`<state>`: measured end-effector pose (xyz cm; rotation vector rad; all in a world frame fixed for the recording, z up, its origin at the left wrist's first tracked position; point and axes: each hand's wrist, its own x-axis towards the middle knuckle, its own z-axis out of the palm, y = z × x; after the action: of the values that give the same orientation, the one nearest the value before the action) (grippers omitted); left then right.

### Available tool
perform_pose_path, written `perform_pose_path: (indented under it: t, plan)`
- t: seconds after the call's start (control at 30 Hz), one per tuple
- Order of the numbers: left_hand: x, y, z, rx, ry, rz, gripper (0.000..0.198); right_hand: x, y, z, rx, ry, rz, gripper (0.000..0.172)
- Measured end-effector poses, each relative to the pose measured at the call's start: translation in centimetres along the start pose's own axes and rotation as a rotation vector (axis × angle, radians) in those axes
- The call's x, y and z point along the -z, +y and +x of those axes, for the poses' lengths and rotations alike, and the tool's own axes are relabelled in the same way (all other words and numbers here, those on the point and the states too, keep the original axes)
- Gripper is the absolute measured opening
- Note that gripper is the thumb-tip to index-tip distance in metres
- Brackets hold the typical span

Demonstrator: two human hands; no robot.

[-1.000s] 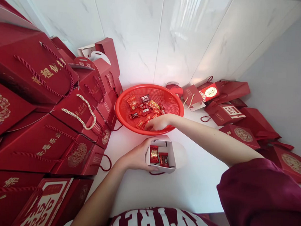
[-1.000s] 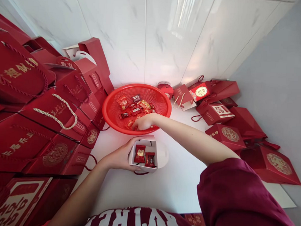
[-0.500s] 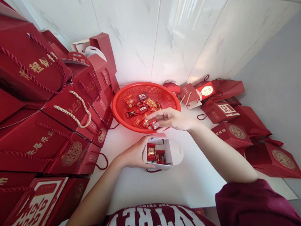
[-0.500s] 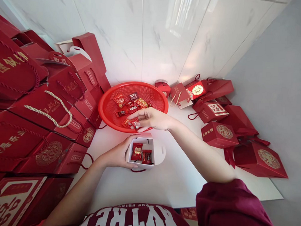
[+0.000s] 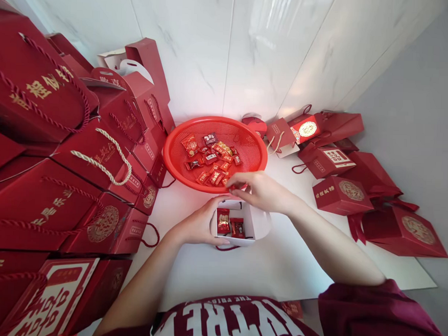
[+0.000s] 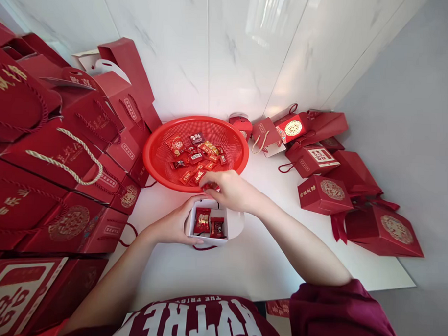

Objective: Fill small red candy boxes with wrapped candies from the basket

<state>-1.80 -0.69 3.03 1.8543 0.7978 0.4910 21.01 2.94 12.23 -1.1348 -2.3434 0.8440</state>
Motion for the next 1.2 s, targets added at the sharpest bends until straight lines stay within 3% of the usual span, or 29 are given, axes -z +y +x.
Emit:
perform_pose_path:
  t: [0.1, 0.23, 0.47, 0.63, 0.8, 0.97, 1.0, 1.07, 1.13, 1.2]
  plan:
    - [0.0, 0.1, -0.1, 0.001, 0.001, -0.016, 0.108, 0.6, 0.9, 2.6, -0.078, 0.101, -0.281, 0.021]
    - [0.0, 0.2, -0.1, -0.012, 0.006, -0.028, 0.106, -0.2, 2.0, 7.7, -0.094, -0.067, -0.615, 0.032]
    - [0.1, 0.7, -0.1, 0.003, 0.009, -0.013, 0.108, -4.4, 1.8, 15.0, 0.054, -0.504, -0.611, 0.031]
    - [0.0, 0.6, -0.1, -0.010, 0.018, -0.025, 0.111, -6.4, 2.4, 16.2, 0.014, -0.609, -0.623, 0.022]
    - [0.0, 0.8, -0.1, -0.002, 0.004, -0.019, 0.108, -5.8, 2.6, 16.0, -0.017, -0.585, -0.596, 0.011]
    - [0.1, 0.8, -0.1, 0.009, 0.021, 0.003, 0.108, -2.0, 0.5, 13.1, 0.047, -0.226, -0.450, 0.026]
    - [0.1, 0.7, -0.1, 0.006, 0.020, 0.002, 0.107, -1.3, -0.1, 11.8, 0.061, -0.159, -0.360, 0.031]
    - [0.0, 0.5, -0.2, -0.010, 0.013, -0.005, 0.107, -0.2, -0.9, 8.7, 0.071, -0.071, 0.122, 0.033]
    - [0.0, 0.2, -0.2, -0.019, 0.018, -0.003, 0.109, 0.2, -1.3, 5.3, 0.030, -0.101, 0.536, 0.029]
    - [0.0, 0.0, -0.2, -0.027, 0.030, 0.013, 0.111, -0.1, -1.2, 2.3, -0.057, -0.150, 0.775, 0.026]
